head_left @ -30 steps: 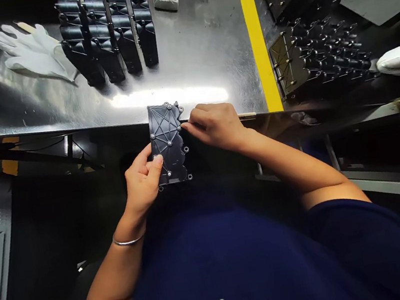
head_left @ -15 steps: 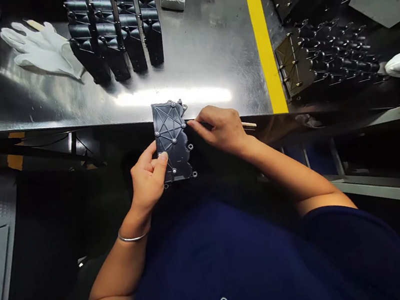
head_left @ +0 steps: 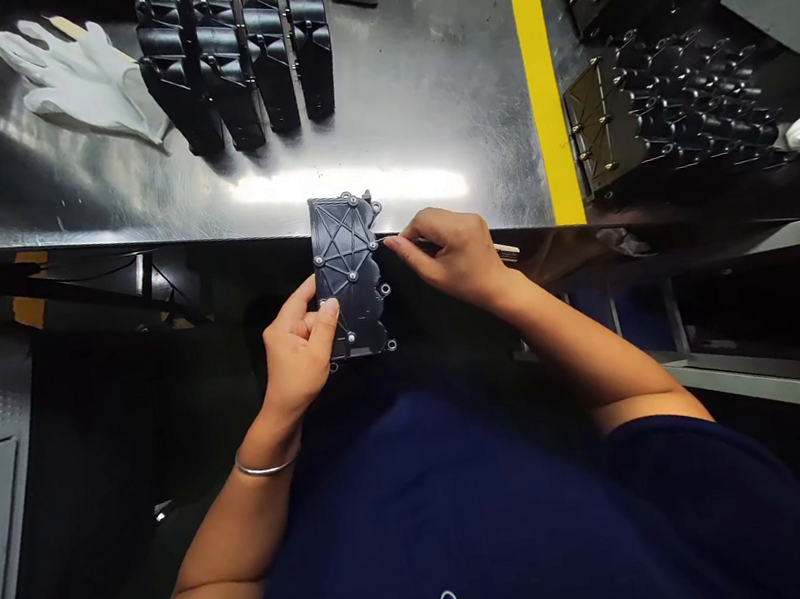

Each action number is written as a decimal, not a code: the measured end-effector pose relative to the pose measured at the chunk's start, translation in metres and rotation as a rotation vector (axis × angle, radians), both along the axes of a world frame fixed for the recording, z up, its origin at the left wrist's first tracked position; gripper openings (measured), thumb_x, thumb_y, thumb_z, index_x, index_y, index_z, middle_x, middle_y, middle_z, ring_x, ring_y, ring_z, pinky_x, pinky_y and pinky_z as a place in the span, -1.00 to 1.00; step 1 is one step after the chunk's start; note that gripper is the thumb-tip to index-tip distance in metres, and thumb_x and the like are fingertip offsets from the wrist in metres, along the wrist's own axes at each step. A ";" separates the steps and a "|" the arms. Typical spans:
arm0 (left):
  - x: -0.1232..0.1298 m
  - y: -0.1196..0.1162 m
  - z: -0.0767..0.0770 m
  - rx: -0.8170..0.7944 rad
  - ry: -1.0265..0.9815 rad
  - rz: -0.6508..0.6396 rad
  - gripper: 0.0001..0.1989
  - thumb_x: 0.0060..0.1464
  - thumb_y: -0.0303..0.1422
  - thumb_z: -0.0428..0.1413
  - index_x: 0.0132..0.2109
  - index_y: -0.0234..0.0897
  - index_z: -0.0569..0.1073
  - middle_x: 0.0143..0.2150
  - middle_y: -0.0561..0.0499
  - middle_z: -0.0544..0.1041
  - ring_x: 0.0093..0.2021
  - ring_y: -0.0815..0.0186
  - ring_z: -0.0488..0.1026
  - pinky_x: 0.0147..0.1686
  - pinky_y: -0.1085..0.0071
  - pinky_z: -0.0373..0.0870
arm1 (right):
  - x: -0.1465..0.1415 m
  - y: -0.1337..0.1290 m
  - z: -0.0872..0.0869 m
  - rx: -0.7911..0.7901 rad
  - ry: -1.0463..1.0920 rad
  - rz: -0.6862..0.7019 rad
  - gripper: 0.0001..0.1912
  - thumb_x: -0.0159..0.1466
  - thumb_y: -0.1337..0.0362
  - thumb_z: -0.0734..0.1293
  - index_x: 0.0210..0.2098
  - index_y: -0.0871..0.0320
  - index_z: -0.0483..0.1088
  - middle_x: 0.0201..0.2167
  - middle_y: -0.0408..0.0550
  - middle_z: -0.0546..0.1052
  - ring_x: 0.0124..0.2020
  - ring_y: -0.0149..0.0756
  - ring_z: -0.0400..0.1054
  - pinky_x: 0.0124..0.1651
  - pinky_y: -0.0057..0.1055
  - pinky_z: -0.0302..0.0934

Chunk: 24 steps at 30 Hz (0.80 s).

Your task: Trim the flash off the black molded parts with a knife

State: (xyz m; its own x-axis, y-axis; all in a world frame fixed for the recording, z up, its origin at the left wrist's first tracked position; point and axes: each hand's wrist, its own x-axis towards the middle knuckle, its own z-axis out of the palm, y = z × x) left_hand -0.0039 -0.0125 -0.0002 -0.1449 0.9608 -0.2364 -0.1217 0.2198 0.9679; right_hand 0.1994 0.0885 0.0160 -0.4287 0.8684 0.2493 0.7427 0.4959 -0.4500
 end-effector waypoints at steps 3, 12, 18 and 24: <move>0.000 0.000 0.001 -0.009 -0.007 0.007 -0.38 0.05 -0.12 0.26 0.19 -0.36 0.47 -0.63 0.12 0.45 -0.65 0.40 0.33 -0.60 0.47 0.29 | 0.001 -0.005 0.001 -0.019 0.019 -0.005 -0.67 0.34 0.09 0.28 -0.44 0.16 0.44 -0.47 -0.08 0.54 -0.47 -0.38 0.33 -0.38 -0.43 0.07; -0.001 0.002 0.002 -0.022 -0.016 -0.030 -0.37 0.08 -0.13 0.23 0.23 -0.38 0.42 -0.63 0.13 0.40 -0.65 0.43 0.27 -0.63 0.50 0.21 | -0.007 -0.012 0.005 -0.124 0.142 0.008 -0.66 0.32 0.08 0.30 -0.47 0.16 0.42 -0.50 -0.10 0.52 -0.47 -0.40 0.32 -0.38 -0.44 0.11; -0.056 -0.008 0.031 -0.117 -0.019 -0.458 -0.55 0.06 -0.26 0.25 0.09 -0.31 0.56 -0.68 0.19 0.21 -0.67 0.49 0.11 -0.67 0.53 0.06 | 0.012 0.003 0.023 -0.516 0.481 -0.035 -0.55 0.09 -0.08 0.46 -0.28 0.18 0.47 -0.37 -0.09 0.55 -0.44 -0.42 0.30 -0.39 -0.45 0.17; -0.079 -0.007 0.020 -0.228 -0.285 -0.587 -0.68 0.03 -0.34 0.27 -0.04 -0.33 0.62 -0.72 0.21 0.24 -0.70 0.52 0.12 -0.69 0.56 0.09 | 0.002 -0.032 -0.005 -1.391 0.675 0.183 -0.59 -0.06 0.01 0.49 -0.47 0.25 0.42 -0.67 -0.23 0.32 -0.65 -0.54 0.11 -0.61 -0.54 -0.02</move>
